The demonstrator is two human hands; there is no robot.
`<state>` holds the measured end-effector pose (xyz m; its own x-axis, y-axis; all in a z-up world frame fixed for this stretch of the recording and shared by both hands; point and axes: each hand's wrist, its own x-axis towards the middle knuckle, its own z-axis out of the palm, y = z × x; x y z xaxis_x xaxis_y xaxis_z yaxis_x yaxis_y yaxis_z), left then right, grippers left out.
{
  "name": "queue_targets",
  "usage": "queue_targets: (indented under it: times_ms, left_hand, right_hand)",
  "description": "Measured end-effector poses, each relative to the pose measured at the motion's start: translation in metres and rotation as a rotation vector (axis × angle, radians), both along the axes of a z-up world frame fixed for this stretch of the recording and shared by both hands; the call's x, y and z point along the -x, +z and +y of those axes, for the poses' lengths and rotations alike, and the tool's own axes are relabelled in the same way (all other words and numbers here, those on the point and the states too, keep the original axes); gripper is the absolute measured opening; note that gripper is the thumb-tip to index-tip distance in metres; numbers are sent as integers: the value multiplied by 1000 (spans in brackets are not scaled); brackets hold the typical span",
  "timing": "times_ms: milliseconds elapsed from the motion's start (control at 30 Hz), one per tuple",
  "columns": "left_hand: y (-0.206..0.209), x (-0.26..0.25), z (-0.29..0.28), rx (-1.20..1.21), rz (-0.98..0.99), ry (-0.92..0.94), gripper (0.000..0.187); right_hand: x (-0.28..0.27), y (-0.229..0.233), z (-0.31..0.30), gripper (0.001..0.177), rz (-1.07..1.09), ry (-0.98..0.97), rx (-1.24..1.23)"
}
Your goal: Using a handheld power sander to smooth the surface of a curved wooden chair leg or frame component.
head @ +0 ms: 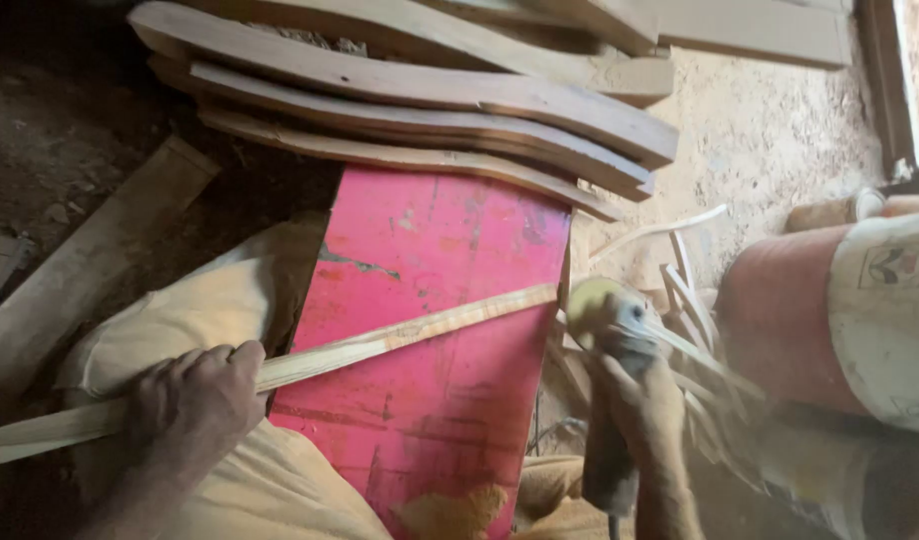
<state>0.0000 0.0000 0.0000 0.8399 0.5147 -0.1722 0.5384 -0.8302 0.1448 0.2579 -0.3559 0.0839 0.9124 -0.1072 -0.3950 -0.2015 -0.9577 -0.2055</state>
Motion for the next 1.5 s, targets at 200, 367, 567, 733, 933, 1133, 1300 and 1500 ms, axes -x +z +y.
queue_targets:
  times_ms: [200, 367, 567, 733, 933, 1133, 1300, 1500]
  left_hand:
    - [-2, 6, 1, -16, 22, -23, 11]
    - [0, 9, 0, -34, 37, -36, 6]
    - [5, 10, 3, -28, 6, -49, 8]
    - [-5, 9, 3, -12, 27, -23, 6]
    - [-2, 12, 4, 8, -9, -35, 8]
    - [6, 9, 4, 16, 49, -51, 10]
    - [6, 6, 4, 65, 61, -19, 18]
    - [-2, 7, 2, 10, 75, 16, 9]
  right_hand:
    - [51, -21, -16, 45, 54, 29, -485]
    - [138, 3, 67, 53, 366, -233, -1186]
    - [145, 33, 104, 55, 408, 363, -404]
    - [119, 23, 94, 63, 407, 155, -181]
    - [97, -2, 60, 65, 220, 176, -159]
    - [64, -15, 33, 65, 129, 127, -174]
    - [31, -37, -5, 64, 42, 102, -37]
    - [13, -18, -21, 60, -108, 2, -44]
